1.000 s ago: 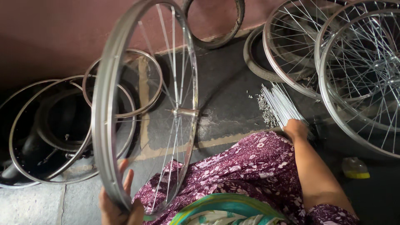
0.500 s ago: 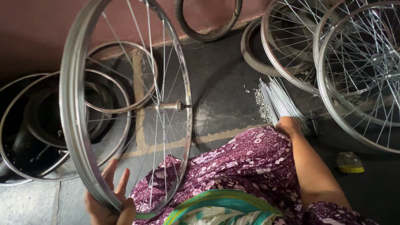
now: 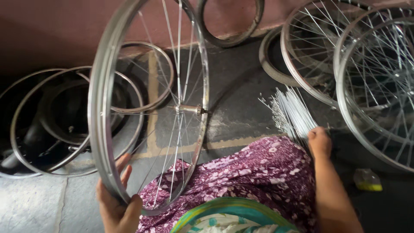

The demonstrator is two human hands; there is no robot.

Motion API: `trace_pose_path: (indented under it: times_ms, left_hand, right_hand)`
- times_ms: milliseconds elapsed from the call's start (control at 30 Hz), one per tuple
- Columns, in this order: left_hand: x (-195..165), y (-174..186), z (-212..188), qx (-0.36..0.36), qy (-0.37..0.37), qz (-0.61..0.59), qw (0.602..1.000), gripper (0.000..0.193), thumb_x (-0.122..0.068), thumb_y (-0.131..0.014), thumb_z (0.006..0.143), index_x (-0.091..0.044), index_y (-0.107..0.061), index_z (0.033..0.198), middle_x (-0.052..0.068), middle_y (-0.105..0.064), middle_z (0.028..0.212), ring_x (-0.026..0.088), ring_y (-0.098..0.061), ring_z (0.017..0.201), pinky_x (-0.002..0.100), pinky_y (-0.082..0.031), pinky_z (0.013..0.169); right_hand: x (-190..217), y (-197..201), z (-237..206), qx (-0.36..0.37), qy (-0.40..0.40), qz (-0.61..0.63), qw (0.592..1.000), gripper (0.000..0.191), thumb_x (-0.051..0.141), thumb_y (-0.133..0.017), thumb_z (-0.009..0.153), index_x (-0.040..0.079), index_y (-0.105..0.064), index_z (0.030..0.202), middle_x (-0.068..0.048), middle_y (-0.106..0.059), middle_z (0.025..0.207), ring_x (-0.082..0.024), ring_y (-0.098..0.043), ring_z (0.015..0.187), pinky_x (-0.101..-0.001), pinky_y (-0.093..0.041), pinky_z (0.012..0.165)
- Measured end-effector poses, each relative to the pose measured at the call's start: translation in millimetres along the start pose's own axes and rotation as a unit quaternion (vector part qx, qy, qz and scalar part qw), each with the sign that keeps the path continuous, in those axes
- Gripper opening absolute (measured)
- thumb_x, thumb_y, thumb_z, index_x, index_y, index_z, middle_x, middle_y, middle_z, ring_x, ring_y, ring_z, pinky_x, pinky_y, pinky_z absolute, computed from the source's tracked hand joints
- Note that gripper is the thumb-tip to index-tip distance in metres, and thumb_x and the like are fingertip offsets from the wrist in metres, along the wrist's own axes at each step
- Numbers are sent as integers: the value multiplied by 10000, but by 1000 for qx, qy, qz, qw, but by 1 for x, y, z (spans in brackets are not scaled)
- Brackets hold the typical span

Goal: The person assembles a bicycle wheel by inserting spokes through the hub and rim, then tightening them with a spoke wrench. The person rotates the wheel to access different spoke holes and continues adding and tightening spokes.

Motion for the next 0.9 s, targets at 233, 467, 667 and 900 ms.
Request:
trace_pose_path:
  times_ms: [233,467,667,900]
  left_hand:
    - [7,-3,9,-5,-11,25,1000,940,182,-406,630,-59,-308,1533,189,-444,1551,336,-393,1508,523,-381,1189]
    - [19,14,29,-34,15,74,997,833,212,-361,754,-109,-319,1521,172,-508,1493,315,-612,1311,368,-625,907]
    - [20,19,36,-48,59,87,993,734,220,-369,789,-98,-346,1450,164,-550,1445,300,-656,1247,358,-631,857]
    - [21,33,43,-85,106,70,988,866,256,-340,733,-174,-302,1483,162,-552,1429,298,-641,1250,383,-616,848]
  right_hand:
    - [80,28,6,109,69,391,911,206,19,-531,1068,-10,-655,1230,-139,-712,1088,-147,-657,861,-289,-547,811]
    - [209,72,-26,233,159,673,684,214,13,-543,1022,-59,-649,1194,-145,-715,1076,-198,-690,971,-328,-581,917]
    - [256,78,-10,-13,255,669,698,227,170,-542,1145,-39,-582,1064,-166,-673,921,-204,-657,717,-292,-577,705]
    - [247,-6,0,12,163,767,621,438,420,-489,1157,-2,-594,1105,-162,-659,845,-218,-607,667,-259,-471,634]
Point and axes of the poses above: each hand's wrist, its own z-axis towards the middle knuckle, its own y-axis out of the back of the hand, x = y × z, the point moved 5 cm from there along z, towards the middle knuckle
